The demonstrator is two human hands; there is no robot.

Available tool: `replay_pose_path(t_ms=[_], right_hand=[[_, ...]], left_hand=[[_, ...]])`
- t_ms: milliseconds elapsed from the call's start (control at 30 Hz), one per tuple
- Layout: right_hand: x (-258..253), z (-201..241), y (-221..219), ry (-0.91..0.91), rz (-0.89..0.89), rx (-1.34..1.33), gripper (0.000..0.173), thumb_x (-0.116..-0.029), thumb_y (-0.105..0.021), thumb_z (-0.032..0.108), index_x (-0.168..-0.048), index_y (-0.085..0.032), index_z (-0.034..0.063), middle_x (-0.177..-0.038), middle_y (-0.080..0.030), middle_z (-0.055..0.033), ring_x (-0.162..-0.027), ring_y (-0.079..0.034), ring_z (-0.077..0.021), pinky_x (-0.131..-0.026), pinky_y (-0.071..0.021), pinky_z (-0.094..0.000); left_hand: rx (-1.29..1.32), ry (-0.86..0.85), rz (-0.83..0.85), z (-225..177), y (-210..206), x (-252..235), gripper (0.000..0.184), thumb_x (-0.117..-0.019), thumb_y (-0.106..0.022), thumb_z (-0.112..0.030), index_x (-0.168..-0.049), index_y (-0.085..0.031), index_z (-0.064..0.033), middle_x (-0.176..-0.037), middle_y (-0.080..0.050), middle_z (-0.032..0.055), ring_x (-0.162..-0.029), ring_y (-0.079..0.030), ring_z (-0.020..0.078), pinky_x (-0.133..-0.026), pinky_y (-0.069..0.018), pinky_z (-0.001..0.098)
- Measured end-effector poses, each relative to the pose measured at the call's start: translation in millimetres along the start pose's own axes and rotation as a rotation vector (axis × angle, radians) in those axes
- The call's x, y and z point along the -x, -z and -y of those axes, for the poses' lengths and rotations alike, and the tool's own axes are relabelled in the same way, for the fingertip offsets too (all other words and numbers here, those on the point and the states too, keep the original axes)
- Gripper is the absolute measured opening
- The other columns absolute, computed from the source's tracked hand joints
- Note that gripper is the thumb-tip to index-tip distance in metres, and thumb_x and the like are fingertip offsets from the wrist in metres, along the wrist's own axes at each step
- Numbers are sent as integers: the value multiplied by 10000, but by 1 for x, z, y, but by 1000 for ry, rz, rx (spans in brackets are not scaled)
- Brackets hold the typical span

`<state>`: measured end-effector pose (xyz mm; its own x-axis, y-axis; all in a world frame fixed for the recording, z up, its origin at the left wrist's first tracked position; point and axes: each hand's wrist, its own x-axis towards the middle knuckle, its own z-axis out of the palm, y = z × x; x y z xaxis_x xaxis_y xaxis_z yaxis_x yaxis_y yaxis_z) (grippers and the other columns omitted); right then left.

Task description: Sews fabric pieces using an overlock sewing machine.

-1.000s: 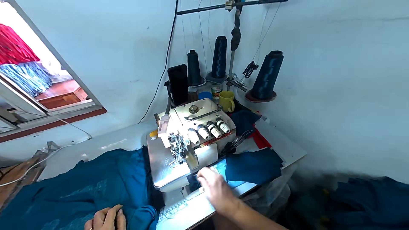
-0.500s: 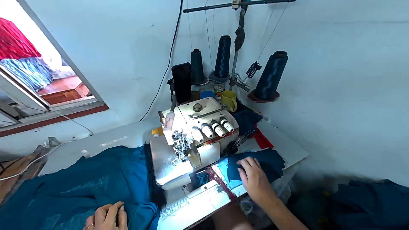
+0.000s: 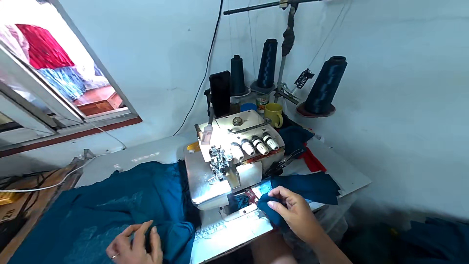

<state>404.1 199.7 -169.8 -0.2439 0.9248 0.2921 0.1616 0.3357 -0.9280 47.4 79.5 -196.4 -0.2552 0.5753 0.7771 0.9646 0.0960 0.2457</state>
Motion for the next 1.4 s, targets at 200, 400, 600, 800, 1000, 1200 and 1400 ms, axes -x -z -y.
replay_pose_path(t_ms=[200, 400, 600, 800, 1000, 1200, 1400], right_hand=[[20, 39, -71, -6, 94, -542, 88, -973, -604, 29, -1008, -684, 16, -900, -700, -18, -822, -675, -70, -770, -580, -228], [44, 42, -110, -100, 95, -617, 90, -974, -605, 32, -1012, -678, -6, -905, -698, -41, -822, -679, -83, -768, -584, -232], [38, 43, -123, -121, 69, -623, 96, -968, -591, 16, -978, -684, -5, -870, -695, -46, -809, -676, -91, -768, -578, -233], [55, 36, -132, 138, 28, -32, 330, -942, -663, 207, -1176, -660, -25, -1106, -669, -133, -991, -629, -148, -842, -529, -298], [73, 43, -146, 12, 189, -306, 236, -922, -684, 24, -1113, -623, -101, -975, -684, -122, -815, -697, -132, -764, -615, -301], [74, 30, -144, 116, 110, -167, 131, -911, -677, -4, -1013, -741, -55, -920, -733, -82, -826, -703, -58, -775, -595, -193], [67, 27, -144, -146, 189, -402, 138, -972, -520, 40, -989, -656, 29, -912, -667, 5, -812, -641, -30, -726, -546, -193]], left_hand=[[913, 92, 478, -89, 13, 9, 270, -1026, -570, -215, -1128, -720, -16, -995, -717, 37, -919, -676, 48, -827, -576, 225], [1361, 511, 490, -112, 18, 25, 141, -996, -604, -79, -1011, -717, 3, -842, -716, 22, -733, -676, 74, -705, -592, 254], [1498, 564, 610, -94, 21, 32, 105, -989, -613, -73, -1043, -691, -29, -885, -713, 4, -779, -689, 91, -761, -600, 286], [1321, 759, 451, -103, 32, 36, 100, -995, -568, -32, -932, -641, -5, -766, -692, 14, -666, -690, 104, -670, -613, 286], [1140, 720, 313, -105, 29, 35, 65, -939, -658, -17, -875, -667, -8, -720, -647, -29, -648, -612, 14, -640, -539, 199], [1232, 700, 445, -95, 27, 44, 120, -973, -570, 21, -917, -676, 11, -743, -703, -5, -661, -681, 60, -665, -596, 244], [1305, 614, 547, -78, 25, 45, 188, -1040, -482, -75, -1011, -661, -25, -888, -664, -22, -785, -641, 55, -741, -563, 243]])
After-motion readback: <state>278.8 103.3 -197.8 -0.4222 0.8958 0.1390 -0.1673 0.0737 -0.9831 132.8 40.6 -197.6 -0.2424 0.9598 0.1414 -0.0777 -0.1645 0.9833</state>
